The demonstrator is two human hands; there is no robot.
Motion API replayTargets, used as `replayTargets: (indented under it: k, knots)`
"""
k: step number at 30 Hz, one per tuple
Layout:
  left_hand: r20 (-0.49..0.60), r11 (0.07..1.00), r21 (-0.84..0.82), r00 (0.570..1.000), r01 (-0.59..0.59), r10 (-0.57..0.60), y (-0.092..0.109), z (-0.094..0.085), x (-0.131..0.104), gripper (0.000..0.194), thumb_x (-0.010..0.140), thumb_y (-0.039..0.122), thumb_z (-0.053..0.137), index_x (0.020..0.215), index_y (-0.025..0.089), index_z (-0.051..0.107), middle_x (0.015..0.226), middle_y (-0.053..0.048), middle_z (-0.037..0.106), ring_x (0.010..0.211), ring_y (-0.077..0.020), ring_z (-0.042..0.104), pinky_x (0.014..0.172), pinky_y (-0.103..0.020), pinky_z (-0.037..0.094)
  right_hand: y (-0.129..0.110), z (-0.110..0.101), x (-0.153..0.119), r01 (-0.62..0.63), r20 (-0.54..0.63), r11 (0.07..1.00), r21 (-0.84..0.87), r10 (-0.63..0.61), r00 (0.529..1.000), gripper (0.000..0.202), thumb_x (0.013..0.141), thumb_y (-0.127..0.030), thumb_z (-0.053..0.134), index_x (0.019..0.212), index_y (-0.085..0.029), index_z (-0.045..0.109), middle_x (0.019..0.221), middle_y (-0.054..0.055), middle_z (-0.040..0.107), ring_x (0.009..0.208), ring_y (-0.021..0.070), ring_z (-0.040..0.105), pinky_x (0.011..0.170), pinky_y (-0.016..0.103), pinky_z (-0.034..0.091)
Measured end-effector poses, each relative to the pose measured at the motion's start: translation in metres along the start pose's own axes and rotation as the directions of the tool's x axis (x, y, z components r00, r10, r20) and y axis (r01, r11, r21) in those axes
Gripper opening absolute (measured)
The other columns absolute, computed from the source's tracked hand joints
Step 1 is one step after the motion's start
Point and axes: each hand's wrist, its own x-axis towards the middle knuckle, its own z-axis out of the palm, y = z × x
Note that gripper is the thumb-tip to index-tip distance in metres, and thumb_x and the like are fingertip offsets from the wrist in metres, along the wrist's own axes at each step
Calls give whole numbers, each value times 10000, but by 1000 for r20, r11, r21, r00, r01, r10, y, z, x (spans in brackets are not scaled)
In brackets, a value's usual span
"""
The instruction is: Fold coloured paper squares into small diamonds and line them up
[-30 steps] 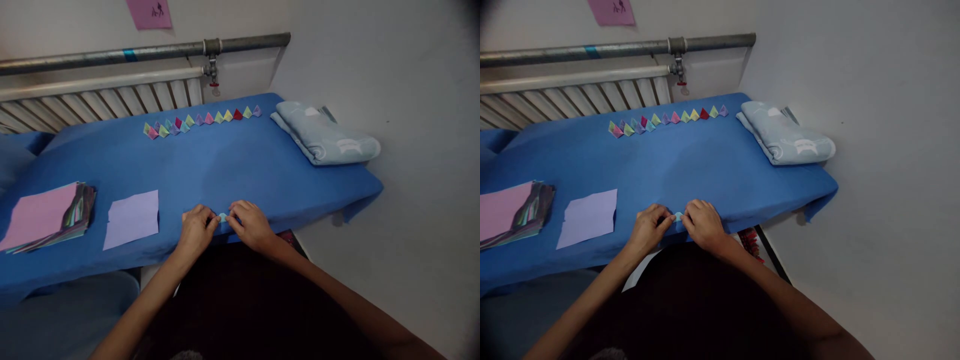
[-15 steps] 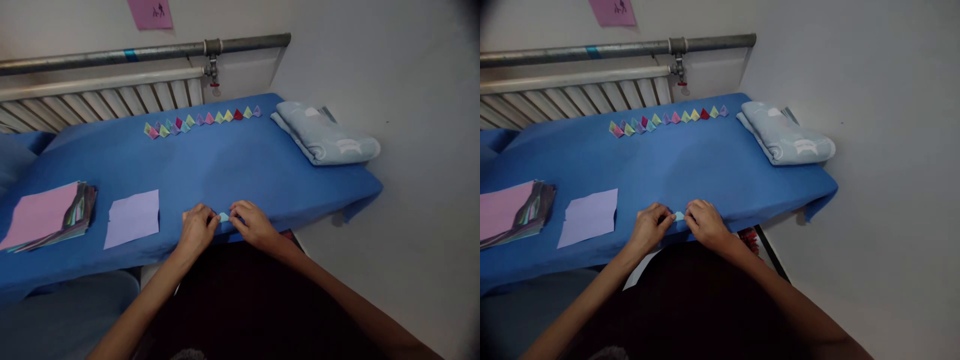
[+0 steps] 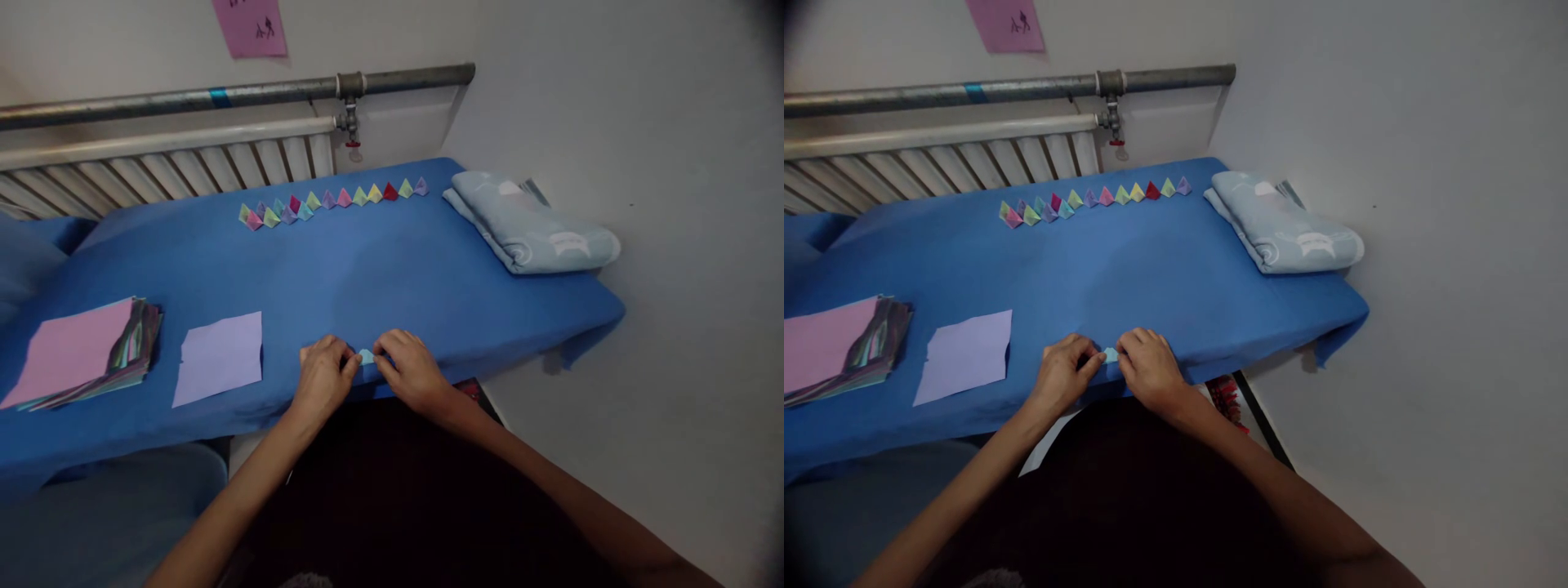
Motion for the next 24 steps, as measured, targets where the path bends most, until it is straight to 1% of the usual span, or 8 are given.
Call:
replayTargets:
  k: [2, 4, 7, 9, 13, 17, 21, 24]
  knots:
    - [-5, 1000, 13, 1000, -8, 8, 0, 0, 0, 144, 847, 243, 572, 718, 181, 593, 786, -18, 620, 821, -189, 572, 806, -360, 380, -5, 0, -2, 45, -3, 999, 5, -45, 999, 123, 870, -115, 472, 876, -180, 577, 891, 52, 626, 849, 183, 532, 790, 323, 378]
    - [0, 999, 27, 1000, -18, 18, -1, 0, 0, 146, 853, 247, 565, 726, 181, 595, 795, -22, 621, 832, -192, 572, 803, -359, 381, -9, 1, -2, 67, 20, 998, 19, -68, 998, 131, 896, -139, 456, 905, -181, 579, 902, 54, 638, 852, 181, 537, 800, 323, 374]
    - [22, 999, 33, 1000, -16, 15, -1, -1, 1, 153, 859, 262, 563, 730, 186, 597, 798, -22, 623, 826, -189, 572, 804, -356, 384, -12, 1, 0, 10, 73, 1000, 19, -11, 997, 122, 904, -153, 457, 875, -187, 570, 852, 41, 642, 810, 171, 547, 772, 308, 373]
    - [32, 1000, 30, 999, -3, 2, -1, -2, 2, 151, 854, 267, 574, 727, 188, 597, 797, -20, 625, 826, -187, 575, 810, -357, 383, -12, 2, 3, -31, 83, 999, 15, 30, 996, 111, 894, -149, 475, 840, -189, 563, 815, 30, 635, 787, 164, 550, 749, 293, 373]
    - [50, 999, 31, 998, 28, -30, 2, -4, 3, 144, 844, 264, 585, 725, 188, 607, 800, -26, 631, 840, -195, 579, 811, -364, 383, -10, 2, 8, -53, 93, 999, 11, 52, 994, 100, 874, -159, 515, 793, -194, 562, 778, 15, 626, 755, 152, 549, 708, 271, 364]
    - [78, 995, 52, 993, 89, -93, 3, -8, 6, 151, 833, 279, 592, 710, 193, 613, 809, -26, 634, 837, -196, 582, 805, -361, 378, -10, -1, 12, -87, 130, 996, 22, 84, 988, 99, 844, -134, 529, 790, -196, 584, 759, 1, 616, 706, 130, 528, 650, 251, 342]
    - [183, 987, 112, 973, 119, -138, 3, -16, 13, 156, 822, 314, 589, 720, 198, 616, 808, -19, 624, 817, -186, 569, 788, -349, 368, -9, -7, 18, -149, 179, 984, 97, 130, 975, 72, 814, -140, 557, 794, -198, 593, 748, -13, 615, 656, 109, 518, 598, 234, 329]
    - [303, 983, 148, 940, 113, -154, 1, -26, 22, 173, 802, 367, 591, 763, 202, 626, 825, -14, 614, 764, -166, 546, 729, -315, 366, -8, -10, 22, -185, 211, 974, 134, 154, 965, 65, 799, -148, 567, 791, -207, 595, 736, -18, 616, 641, 106, 520, 581, 231, 331]
